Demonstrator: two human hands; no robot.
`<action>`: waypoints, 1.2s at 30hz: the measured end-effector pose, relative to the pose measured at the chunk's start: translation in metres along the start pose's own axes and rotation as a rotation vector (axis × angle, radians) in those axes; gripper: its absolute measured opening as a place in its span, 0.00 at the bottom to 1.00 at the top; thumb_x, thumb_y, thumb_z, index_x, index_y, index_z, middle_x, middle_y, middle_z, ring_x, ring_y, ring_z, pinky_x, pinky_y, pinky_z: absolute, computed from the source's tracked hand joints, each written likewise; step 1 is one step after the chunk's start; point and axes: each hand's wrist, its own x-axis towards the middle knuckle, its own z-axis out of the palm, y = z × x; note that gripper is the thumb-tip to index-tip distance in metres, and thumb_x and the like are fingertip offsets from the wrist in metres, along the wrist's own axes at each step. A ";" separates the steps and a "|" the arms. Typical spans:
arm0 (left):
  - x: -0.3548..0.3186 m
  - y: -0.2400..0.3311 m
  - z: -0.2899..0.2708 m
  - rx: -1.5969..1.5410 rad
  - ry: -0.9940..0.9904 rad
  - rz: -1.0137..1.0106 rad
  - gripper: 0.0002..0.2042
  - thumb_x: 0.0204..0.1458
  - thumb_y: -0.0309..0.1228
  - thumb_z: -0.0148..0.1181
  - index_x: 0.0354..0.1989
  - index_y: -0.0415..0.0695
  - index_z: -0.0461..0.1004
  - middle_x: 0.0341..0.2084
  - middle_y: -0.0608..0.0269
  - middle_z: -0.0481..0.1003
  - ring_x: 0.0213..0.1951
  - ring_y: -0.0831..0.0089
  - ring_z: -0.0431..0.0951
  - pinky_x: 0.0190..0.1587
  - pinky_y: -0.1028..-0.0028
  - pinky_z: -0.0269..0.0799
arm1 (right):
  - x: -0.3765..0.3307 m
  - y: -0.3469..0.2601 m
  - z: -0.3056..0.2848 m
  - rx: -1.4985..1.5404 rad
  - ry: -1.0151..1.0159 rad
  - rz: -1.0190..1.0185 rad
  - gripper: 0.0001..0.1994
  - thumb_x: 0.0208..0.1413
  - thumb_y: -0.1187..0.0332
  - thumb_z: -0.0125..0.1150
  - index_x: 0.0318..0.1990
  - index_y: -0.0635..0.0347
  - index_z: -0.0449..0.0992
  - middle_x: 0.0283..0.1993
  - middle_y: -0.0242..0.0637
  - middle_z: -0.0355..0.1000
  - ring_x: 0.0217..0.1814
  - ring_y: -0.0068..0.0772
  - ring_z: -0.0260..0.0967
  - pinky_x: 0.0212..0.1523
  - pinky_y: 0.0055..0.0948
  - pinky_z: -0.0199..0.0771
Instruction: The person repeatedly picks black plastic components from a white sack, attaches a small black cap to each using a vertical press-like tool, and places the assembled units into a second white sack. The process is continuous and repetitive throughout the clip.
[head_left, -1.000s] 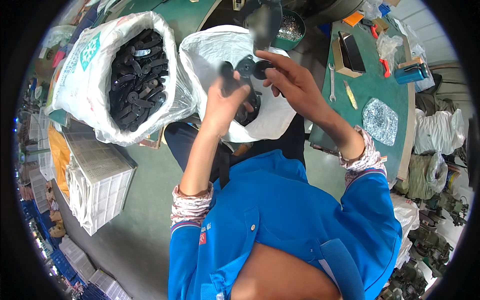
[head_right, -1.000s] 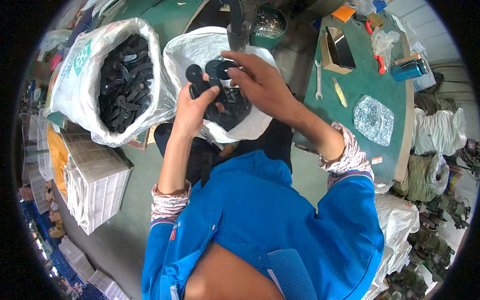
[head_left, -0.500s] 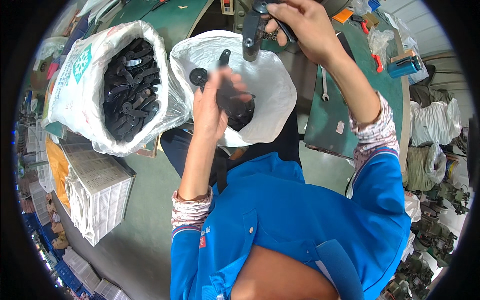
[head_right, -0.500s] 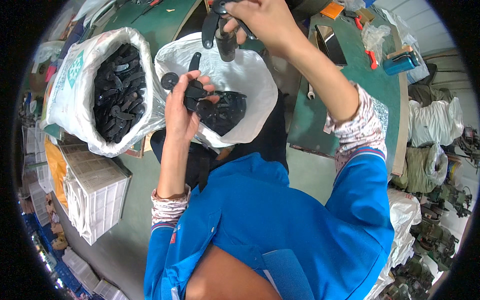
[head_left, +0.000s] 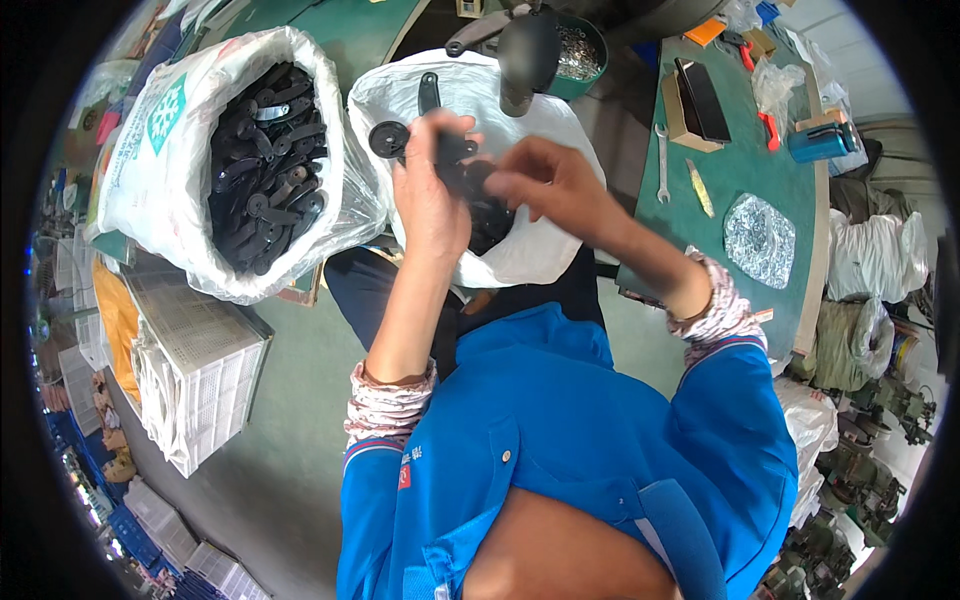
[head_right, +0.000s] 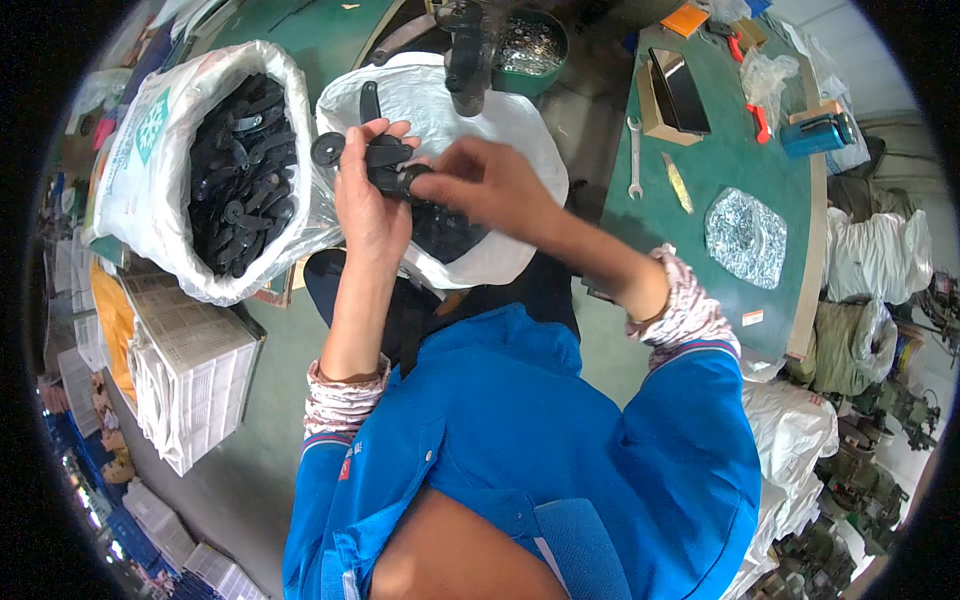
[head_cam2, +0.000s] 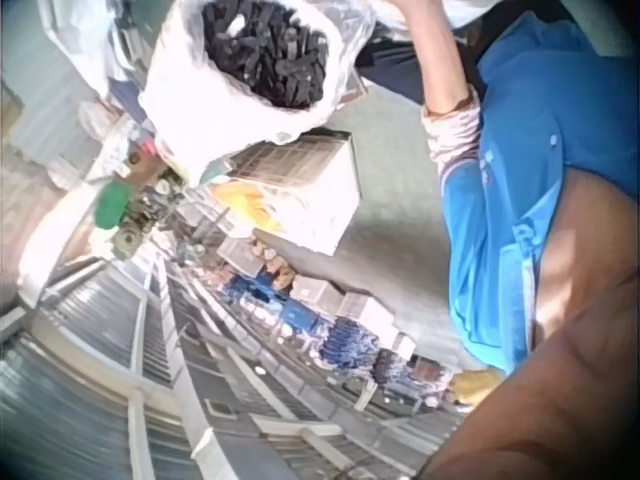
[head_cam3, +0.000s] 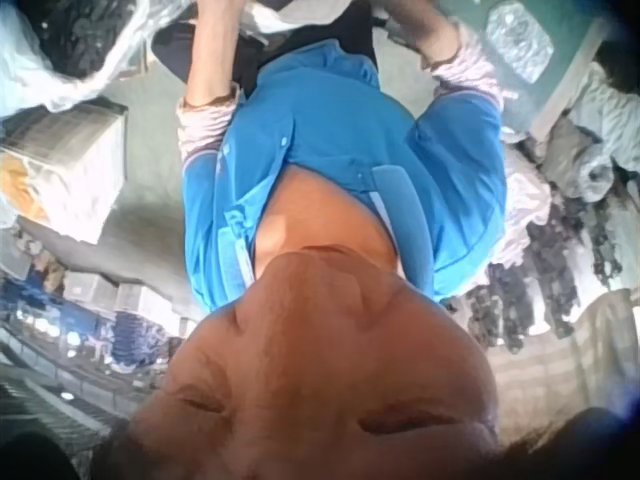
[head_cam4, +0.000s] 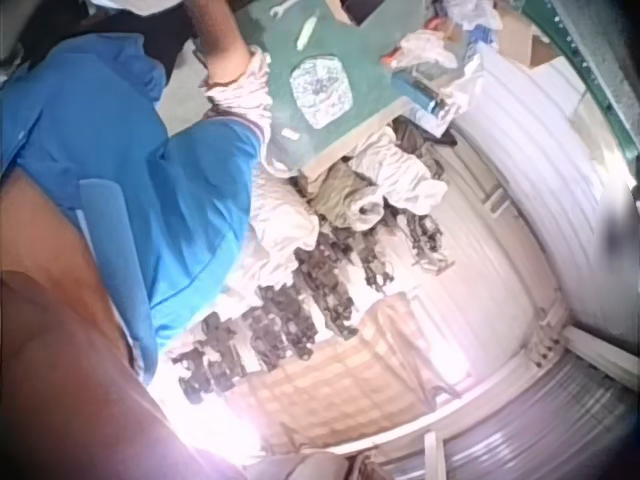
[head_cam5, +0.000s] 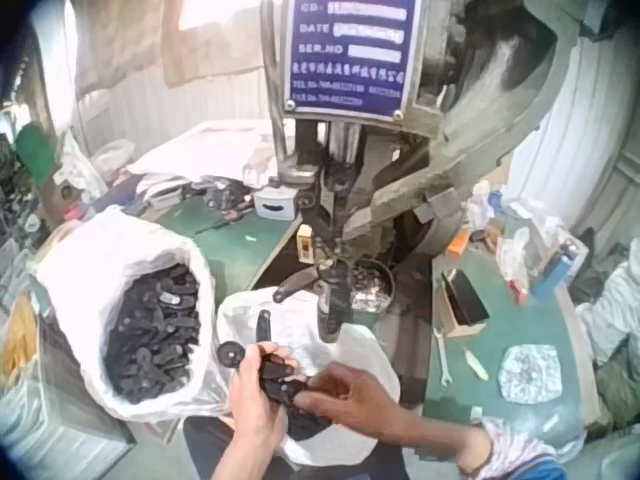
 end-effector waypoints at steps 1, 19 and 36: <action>-0.001 -0.001 0.001 0.023 0.001 0.005 0.16 0.62 0.44 0.47 0.40 0.42 0.71 0.36 0.60 0.75 0.38 0.70 0.74 0.38 0.68 0.74 | -0.001 0.006 0.009 0.040 0.078 -0.032 0.17 0.47 0.60 0.71 0.32 0.63 0.72 0.27 0.29 0.71 0.28 0.15 0.67 0.27 0.19 0.66; -0.019 0.010 -0.012 0.720 -0.422 -0.284 0.16 0.58 0.40 0.54 0.31 0.37 0.72 0.17 0.65 0.70 0.15 0.80 0.68 0.17 0.79 0.63 | 0.003 -0.031 -0.026 -0.299 -0.073 -0.434 0.17 0.60 0.74 0.52 0.56 0.53 0.71 0.41 0.29 0.72 0.40 0.19 0.66 0.38 0.24 0.70; -0.028 0.015 -0.002 0.365 -0.461 -0.351 0.12 0.59 0.24 0.46 0.50 0.37 0.66 0.36 0.51 0.74 0.30 0.71 0.78 0.26 0.75 0.74 | 0.063 -0.135 -0.082 -0.073 0.140 -0.045 0.11 0.61 0.69 0.52 0.43 0.70 0.71 0.32 0.39 0.76 0.17 0.24 0.68 0.18 0.22 0.68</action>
